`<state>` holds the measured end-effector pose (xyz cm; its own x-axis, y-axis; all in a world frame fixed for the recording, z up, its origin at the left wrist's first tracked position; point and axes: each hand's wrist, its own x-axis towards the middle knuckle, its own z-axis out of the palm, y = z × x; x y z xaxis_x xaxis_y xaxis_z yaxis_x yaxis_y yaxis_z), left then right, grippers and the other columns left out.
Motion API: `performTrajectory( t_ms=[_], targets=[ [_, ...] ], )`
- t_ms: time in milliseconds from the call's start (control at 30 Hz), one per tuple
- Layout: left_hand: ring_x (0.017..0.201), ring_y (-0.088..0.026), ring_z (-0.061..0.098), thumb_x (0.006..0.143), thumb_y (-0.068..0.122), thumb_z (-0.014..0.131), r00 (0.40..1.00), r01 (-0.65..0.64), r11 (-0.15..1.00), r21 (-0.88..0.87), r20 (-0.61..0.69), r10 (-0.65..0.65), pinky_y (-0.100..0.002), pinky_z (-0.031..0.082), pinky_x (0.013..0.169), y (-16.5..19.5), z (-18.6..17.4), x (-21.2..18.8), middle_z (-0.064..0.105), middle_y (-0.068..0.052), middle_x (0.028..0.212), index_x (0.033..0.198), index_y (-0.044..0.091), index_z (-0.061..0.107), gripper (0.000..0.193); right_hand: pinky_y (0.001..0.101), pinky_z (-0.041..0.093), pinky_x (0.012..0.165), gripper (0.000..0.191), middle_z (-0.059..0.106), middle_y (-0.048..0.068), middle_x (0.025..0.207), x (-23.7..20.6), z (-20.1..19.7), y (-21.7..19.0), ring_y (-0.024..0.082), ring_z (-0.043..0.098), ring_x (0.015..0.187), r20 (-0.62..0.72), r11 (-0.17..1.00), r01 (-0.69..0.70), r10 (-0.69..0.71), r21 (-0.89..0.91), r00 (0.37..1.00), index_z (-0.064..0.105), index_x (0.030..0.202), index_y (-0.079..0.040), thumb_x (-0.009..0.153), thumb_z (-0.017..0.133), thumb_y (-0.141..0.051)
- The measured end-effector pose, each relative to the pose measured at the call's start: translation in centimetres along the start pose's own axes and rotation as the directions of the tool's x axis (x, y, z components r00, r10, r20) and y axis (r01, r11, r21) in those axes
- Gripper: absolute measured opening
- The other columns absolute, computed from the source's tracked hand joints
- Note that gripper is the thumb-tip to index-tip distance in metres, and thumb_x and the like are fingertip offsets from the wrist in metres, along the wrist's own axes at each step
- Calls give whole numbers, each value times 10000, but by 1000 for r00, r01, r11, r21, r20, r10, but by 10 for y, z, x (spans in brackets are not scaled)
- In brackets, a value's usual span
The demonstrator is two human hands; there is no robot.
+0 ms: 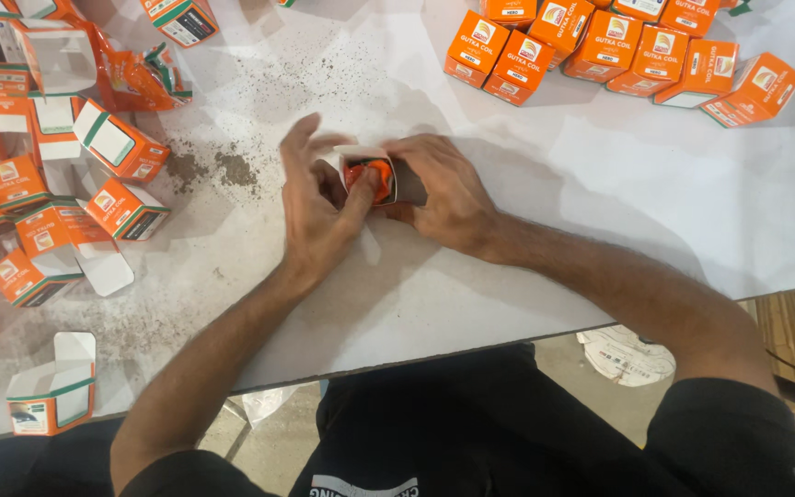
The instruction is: The person sits at a white table covered with small orange product boxes and plastic-wrapped items. They pick up a box, open and fold its flaps, place a wrapped item inside, close the box, and stack the finished box with others on the table, repeating this cycle.
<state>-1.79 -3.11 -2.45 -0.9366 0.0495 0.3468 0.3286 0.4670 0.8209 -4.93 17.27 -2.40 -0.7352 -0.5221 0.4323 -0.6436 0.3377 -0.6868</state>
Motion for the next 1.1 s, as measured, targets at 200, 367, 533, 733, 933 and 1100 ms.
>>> performTrajectory(
  t_ms=[200, 367, 533, 733, 933, 1100],
  targets=[
    [655, -104, 590, 946, 32, 679, 968, 247, 968, -37, 51, -245, -270, 481, 578, 13, 1, 9, 659, -61, 840, 1020, -44, 655, 109, 438, 552, 1021, 561, 669, 147, 1271, -6, 1, -6, 344, 643, 1211, -24, 991, 96, -99, -94, 995, 626, 1276, -25, 807, 907, -147],
    [690, -79, 590, 835, 35, 548, 904, 387, 822, -417, 348, -249, -234, 518, 654, 17, -24, 16, 651, -18, 879, 1140, 23, 642, 320, 446, 545, 985, 562, 673, 158, 1223, -1, -4, -7, 357, 644, 1177, 54, 964, 190, -182, -188, 982, 646, 1281, -25, 788, 891, -139],
    [750, -115, 644, 998, 91, 636, 843, 526, 683, -506, 415, -343, -288, 570, 690, 2, -33, 22, 691, -84, 902, 1089, -15, 682, 147, 457, 541, 987, 480, 690, 136, 1217, 0, -1, -10, 353, 656, 1191, 27, 965, 165, -163, -203, 986, 632, 1207, -64, 808, 888, -140],
    [978, -226, 685, 923, 12, 671, 956, 211, 962, -175, 240, -167, -357, 584, 837, 5, -19, 17, 674, -141, 1124, 1172, -6, 666, 250, 454, 547, 965, 432, 700, 116, 1203, -1, 0, -5, 336, 679, 1147, 21, 982, 118, -116, -148, 993, 597, 1103, -77, 801, 900, -133],
    [1325, -386, 598, 870, 13, 787, 867, -469, 881, 65, 225, 445, -457, 554, 1075, 4, -24, -1, 633, -181, 1380, 1216, -19, 639, 378, 455, 562, 880, 550, 702, 127, 1119, -7, 3, 1, 359, 691, 1052, 31, 992, -83, 86, -99, 996, 499, 1155, -57, 770, 889, -109],
    [1370, -322, 625, 939, 15, 811, 909, -375, 927, 25, 207, 362, -409, 589, 1094, -13, -20, -1, 668, -125, 1394, 1086, 6, 633, 231, 462, 561, 836, 579, 709, 127, 1075, -5, 2, 2, 365, 699, 1012, 44, 992, -78, 82, -98, 996, 463, 1179, -71, 803, 898, -130]
  ],
)
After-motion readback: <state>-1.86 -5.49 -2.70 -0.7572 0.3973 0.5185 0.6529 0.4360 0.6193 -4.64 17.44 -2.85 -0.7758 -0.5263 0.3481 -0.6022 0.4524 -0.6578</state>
